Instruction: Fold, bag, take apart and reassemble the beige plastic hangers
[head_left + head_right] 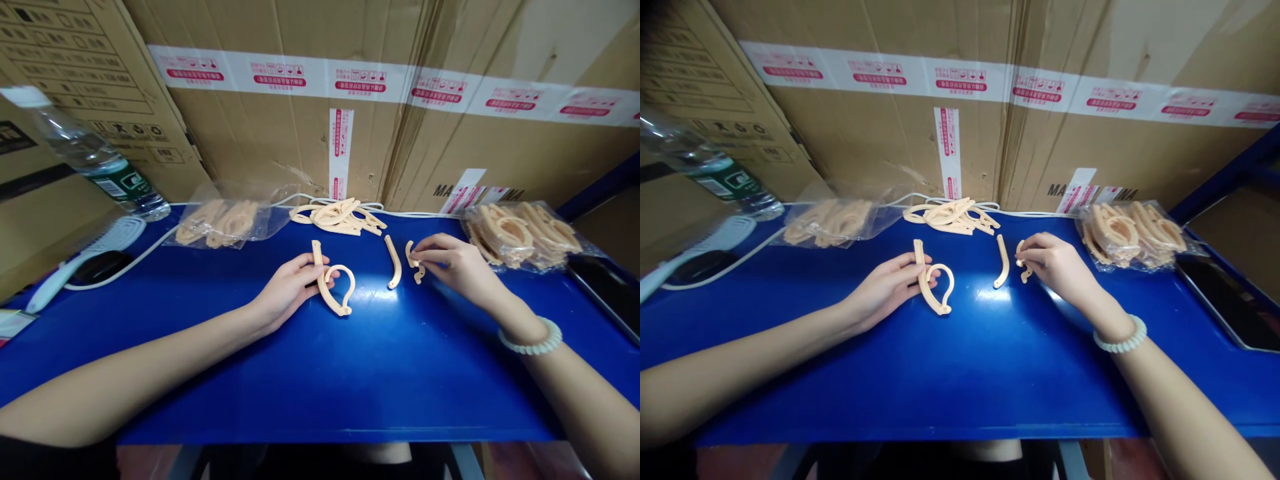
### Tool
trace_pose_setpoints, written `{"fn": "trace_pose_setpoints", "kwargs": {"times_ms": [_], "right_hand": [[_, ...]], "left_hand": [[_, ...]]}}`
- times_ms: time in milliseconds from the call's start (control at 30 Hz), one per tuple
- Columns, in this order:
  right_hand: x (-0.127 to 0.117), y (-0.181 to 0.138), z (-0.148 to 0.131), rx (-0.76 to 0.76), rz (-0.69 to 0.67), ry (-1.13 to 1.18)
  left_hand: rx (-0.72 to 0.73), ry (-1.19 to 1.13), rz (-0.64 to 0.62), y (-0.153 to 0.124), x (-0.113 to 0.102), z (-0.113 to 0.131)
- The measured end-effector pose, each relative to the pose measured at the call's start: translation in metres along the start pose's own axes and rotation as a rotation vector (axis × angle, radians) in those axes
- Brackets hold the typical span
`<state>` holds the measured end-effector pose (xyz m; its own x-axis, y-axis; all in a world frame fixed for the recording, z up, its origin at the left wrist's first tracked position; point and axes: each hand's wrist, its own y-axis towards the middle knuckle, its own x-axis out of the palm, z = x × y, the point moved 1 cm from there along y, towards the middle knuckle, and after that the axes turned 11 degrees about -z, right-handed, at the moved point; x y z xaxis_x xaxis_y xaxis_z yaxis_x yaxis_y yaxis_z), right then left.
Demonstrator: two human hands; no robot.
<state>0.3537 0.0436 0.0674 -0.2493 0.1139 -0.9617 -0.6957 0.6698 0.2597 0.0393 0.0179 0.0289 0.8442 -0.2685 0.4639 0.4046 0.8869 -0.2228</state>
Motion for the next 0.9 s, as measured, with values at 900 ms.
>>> {"fn": "trace_pose_setpoints", "kwargs": {"times_ms": [900], "right_hand": [[0.023, 0.012, -0.084, -0.256, -0.035, -0.092]], "left_hand": [[0.132, 0.117, -0.071, 0.002, -0.003, -0.009]]}}
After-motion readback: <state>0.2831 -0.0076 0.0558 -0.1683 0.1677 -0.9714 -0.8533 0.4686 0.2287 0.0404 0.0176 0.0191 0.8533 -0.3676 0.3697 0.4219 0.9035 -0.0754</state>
